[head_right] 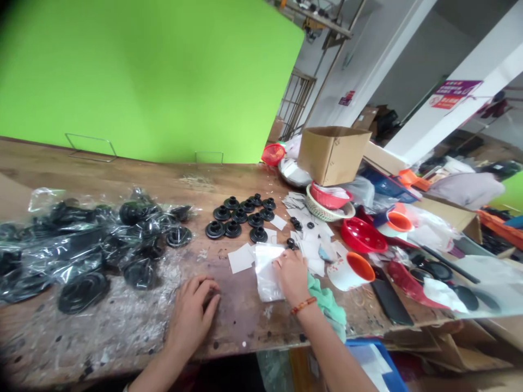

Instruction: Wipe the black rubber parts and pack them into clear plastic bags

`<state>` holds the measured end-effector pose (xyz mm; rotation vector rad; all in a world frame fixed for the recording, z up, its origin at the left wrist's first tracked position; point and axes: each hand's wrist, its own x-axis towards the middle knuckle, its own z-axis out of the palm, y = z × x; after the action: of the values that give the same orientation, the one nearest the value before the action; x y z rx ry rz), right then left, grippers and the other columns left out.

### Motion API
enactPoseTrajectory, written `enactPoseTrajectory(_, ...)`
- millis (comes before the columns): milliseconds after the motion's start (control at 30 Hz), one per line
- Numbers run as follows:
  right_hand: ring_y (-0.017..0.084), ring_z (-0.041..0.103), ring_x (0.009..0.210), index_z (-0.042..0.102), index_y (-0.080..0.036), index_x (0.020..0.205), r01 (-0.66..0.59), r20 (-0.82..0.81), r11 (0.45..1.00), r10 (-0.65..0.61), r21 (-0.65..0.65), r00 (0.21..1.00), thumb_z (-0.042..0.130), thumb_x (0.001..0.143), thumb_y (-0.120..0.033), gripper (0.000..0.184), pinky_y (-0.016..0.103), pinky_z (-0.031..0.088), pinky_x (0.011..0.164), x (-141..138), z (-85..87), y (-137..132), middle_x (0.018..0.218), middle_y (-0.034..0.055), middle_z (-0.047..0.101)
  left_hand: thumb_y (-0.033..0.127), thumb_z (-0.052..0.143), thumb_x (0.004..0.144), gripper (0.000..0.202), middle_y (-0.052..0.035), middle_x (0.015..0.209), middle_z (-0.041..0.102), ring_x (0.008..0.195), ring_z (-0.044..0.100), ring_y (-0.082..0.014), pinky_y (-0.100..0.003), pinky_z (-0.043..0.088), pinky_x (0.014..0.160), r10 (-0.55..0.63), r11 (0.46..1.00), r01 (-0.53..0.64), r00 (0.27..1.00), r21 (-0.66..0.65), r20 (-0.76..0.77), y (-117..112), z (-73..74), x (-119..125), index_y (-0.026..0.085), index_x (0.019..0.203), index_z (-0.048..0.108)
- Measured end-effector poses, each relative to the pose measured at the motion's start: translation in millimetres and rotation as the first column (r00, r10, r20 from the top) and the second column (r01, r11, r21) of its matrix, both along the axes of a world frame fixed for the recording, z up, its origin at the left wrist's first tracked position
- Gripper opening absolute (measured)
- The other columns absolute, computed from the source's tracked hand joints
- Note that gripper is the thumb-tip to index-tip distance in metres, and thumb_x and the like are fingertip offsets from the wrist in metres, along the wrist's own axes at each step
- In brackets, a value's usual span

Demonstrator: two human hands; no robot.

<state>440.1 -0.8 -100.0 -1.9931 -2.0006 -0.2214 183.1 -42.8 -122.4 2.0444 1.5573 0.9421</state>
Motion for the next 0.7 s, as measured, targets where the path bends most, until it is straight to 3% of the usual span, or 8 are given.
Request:
enactPoseTrajectory(133,0.026,0.048,0.092,0.069,-0.022,0.074,0.011,0.086,1.0,-0.01,-0.011,0.996,0.056,0.083,-0.025,0.016,0.036,0.029,0.076,9.7,-15.3,-9.2,0.09,0.0069,0.066,0.015,0.05,0.083,0.013,-0.0084,0.108,0.055,0.104,0.049,-0.0282,-0.044,0.039,0.088,-0.013,1.0,0.013,0.999,0.004,-0.03,0.2,-1.9,-0.2,0.022,0.088,0.059)
enactPoseTrajectory(333,0.024,0.052,0.089,0.059,-0.018,0.066,-0.038,0.002,0.999,0.038,-0.029,0.999,0.053,0.08,-0.017,0.015,0.035,0.032,0.076,4.3,-17.0,-1.7,0.082,0.0075,0.064,0.016,0.049,0.084,0.011,-0.0087,0.108,0.055,0.105,0.049,-0.028,-0.044,0.039,0.088,-0.027,0.999,0.028,0.999,0.021,-0.04,-0.5,-3.9,-2.1,0.021,0.088,0.059)
enactPoseTrajectory(433,0.02,0.056,0.08,0.051,-0.019,0.065,-0.037,-0.161,0.999,0.032,-0.028,0.986,0.048,0.073,-0.01,0.012,0.03,0.036,0.07,6.3,-11.1,0.8,0.081,0.0072,0.063,0.017,0.049,0.084,0.011,-0.0084,0.107,0.056,0.105,0.049,-0.0279,-0.044,0.039,0.088,-0.032,0.999,0.034,0.998,0.025,-0.051,-0.9,-4.4,-2.3,0.022,0.087,0.059)
enactPoseTrajectory(600,0.018,0.057,0.069,0.047,-0.021,0.068,-0.037,-0.434,0.995,-0.006,-0.091,0.901,0.047,0.071,-0.016,0.006,0.028,0.041,0.065,10.9,10.6,-4.0,0.067,0.0007,0.059,0.017,0.05,0.084,0.011,-0.0081,0.106,0.057,0.104,0.05,-0.0278,-0.043,0.04,0.088,-0.032,0.999,0.034,0.998,0.036,-0.057,-1.0,-4.2,-1.7,0.022,0.087,0.059)
enactPoseTrajectory(700,0.018,0.058,0.072,0.052,-0.02,0.08,-0.066,-0.524,0.998,0.057,0.001,0.85,0.05,0.074,-0.02,0.006,0.029,0.044,0.069,15.1,23.5,-9.3,0.074,0.0013,0.06,0.018,0.05,0.083,0.011,-0.0079,0.104,0.058,0.102,0.051,-0.0278,-0.043,0.041,0.087,-0.026,0.999,0.027,0.999,0.037,-0.044,-1.3,-2.8,-1.2,0.022,0.087,0.06)
